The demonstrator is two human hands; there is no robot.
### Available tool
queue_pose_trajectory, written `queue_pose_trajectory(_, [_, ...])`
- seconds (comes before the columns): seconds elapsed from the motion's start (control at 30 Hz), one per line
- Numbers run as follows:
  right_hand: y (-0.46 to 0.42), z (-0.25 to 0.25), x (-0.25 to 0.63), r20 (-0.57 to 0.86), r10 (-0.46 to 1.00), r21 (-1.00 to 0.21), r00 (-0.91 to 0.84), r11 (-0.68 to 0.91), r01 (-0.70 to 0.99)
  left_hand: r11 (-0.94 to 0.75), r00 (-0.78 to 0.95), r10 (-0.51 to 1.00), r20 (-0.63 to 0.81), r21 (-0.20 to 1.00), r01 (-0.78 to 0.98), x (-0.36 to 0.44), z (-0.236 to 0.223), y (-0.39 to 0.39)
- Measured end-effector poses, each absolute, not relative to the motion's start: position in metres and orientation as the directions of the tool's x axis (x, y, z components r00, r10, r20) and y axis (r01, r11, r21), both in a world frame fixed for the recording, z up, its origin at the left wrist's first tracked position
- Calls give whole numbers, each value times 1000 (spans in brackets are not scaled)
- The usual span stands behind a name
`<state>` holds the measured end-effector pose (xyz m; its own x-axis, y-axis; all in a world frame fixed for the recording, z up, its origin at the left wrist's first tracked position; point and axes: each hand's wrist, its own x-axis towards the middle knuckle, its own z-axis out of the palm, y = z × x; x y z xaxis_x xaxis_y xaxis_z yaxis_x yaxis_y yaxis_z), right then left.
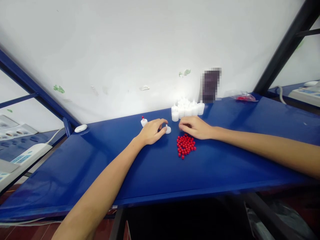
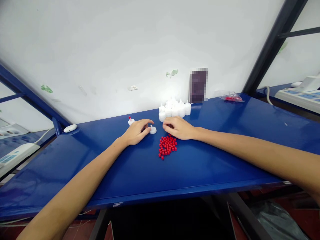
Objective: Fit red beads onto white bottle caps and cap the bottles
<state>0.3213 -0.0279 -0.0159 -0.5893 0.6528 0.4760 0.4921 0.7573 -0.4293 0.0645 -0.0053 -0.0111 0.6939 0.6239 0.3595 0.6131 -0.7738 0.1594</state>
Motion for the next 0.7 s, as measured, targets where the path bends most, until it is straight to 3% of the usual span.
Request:
queue_pose_trajectory(0.07, [-27,-16,321,475,689,-448,-548,725,523,-790,720,607,337,158,592,65,-10,-6])
queue_pose_trajectory(0.23, [-24,-12,322,257,709,-543,-657,668,508,-798,741,598,305,145,585,67,-10,-6])
queue_pose_trajectory(0.37, [-24,-9,323,226,694,-575,-684,661,481,-798,745,599,294,144,585,68,-10,-5])
queue_pose_trajectory(0.7, [-22,-14,320,238,727,-472,-645,667,577,-793,742,604,292,133,594,68,-10,-5])
